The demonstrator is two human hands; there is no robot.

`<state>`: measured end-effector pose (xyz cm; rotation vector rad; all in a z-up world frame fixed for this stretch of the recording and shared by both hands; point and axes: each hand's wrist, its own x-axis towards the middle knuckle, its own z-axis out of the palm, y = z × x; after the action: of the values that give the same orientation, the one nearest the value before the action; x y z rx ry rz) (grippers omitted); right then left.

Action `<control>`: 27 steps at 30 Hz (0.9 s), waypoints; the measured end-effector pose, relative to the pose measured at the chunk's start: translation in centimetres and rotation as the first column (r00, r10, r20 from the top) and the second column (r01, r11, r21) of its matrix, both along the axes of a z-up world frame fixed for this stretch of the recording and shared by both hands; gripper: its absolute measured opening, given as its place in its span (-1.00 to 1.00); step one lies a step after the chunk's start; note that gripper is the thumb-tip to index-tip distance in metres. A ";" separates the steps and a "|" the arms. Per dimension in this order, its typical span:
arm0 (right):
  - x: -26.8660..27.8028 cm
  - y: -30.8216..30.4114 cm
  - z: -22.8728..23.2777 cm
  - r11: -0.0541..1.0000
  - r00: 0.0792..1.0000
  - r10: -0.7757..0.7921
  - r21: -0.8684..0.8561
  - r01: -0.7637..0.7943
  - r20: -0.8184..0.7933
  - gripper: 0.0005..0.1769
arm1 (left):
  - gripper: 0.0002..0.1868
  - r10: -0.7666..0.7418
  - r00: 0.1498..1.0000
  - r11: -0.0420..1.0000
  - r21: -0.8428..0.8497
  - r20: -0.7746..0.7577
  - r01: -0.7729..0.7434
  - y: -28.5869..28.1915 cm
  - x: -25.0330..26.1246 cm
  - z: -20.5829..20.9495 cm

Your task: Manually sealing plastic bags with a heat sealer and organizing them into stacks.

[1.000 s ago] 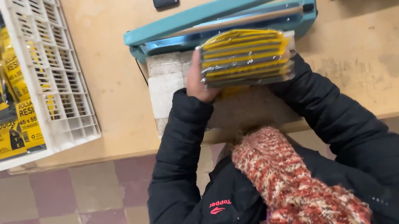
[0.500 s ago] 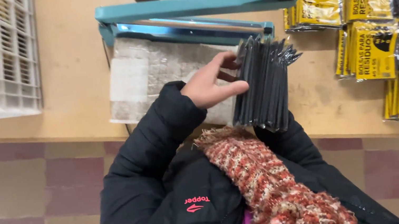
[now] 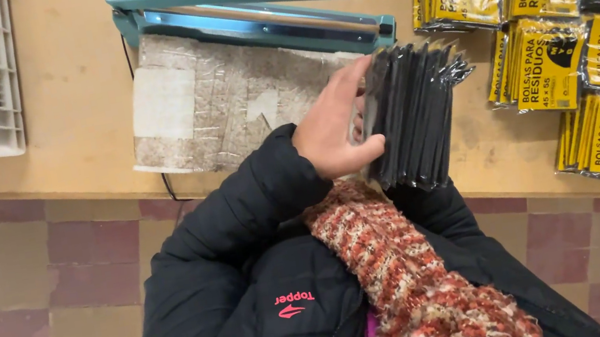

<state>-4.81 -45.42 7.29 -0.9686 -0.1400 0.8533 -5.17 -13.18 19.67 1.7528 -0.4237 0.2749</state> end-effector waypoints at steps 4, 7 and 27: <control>0.0 0.1 -0.3 1.000 1.000 -0.002 0.016 0.003 -0.009 -0.47 | -0.02 0.079 0.997 0.993 0.084 0.022 -0.081 -0.7 -0.4 1.0; 0.0 -0.1 -0.3 1.000 1.000 -0.013 0.025 0.013 -0.018 -0.47 | -0.10 0.123 0.992 0.984 0.129 -0.002 -0.121 -0.8 -0.4 0.0; -0.9 -0.4 -2.0 0.994 0.993 -0.080 0.071 0.087 -0.085 -0.48 | -0.28 0.235 0.972 0.952 0.200 0.005 -0.231 -1.5 -1.3 0.0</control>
<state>-5.72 -45.86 5.24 -0.8624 -0.0601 0.8040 -6.43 -14.72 19.69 2.0049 -0.2350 0.3946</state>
